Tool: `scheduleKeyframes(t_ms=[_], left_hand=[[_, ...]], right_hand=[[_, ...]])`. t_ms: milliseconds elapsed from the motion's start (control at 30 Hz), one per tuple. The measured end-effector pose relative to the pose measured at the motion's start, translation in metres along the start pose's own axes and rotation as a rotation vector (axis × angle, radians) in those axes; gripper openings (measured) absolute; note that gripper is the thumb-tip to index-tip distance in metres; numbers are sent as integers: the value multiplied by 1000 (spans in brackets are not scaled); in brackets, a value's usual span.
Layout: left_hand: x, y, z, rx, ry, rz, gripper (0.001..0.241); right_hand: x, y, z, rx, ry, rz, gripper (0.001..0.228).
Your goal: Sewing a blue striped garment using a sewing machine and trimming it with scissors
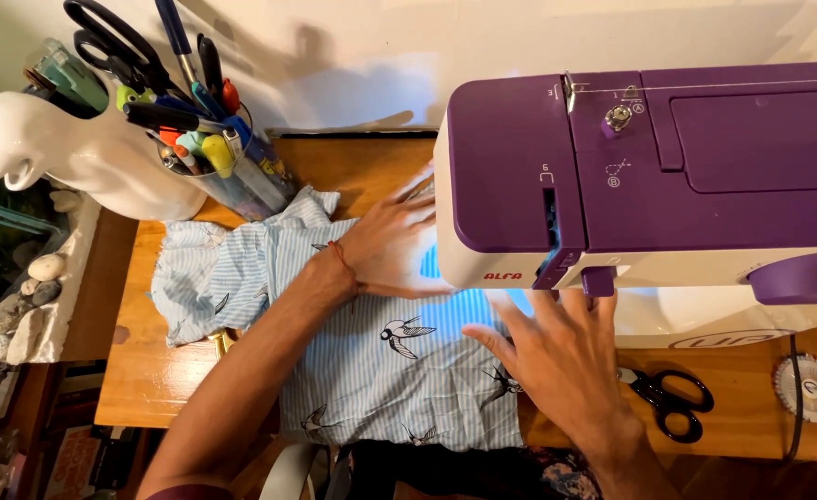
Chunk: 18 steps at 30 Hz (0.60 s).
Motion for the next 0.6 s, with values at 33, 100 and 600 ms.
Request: scheduleKeyframes(t_ms=[33, 100, 600], left_hand=[[-1, 1, 1, 1, 14, 0, 94], [-2, 1, 1, 1, 12, 6, 90], [-17, 6, 10, -49, 20, 12, 93]], right_hand=[[-1, 0, -3, 28, -2, -6, 61], [-3, 0, -7, 38, 1, -4, 60], [-7, -2, -3, 56, -6, 39, 60]])
Point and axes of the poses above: each hand's wrist, its own y-axis away from the middle knuckle, its own z-axis out of the palm, x = y × z, the point moved 7 cm from there along -y, towards the middle knuckle, and after that the axes turned 15 degrees about z, right-handed, at the moved point
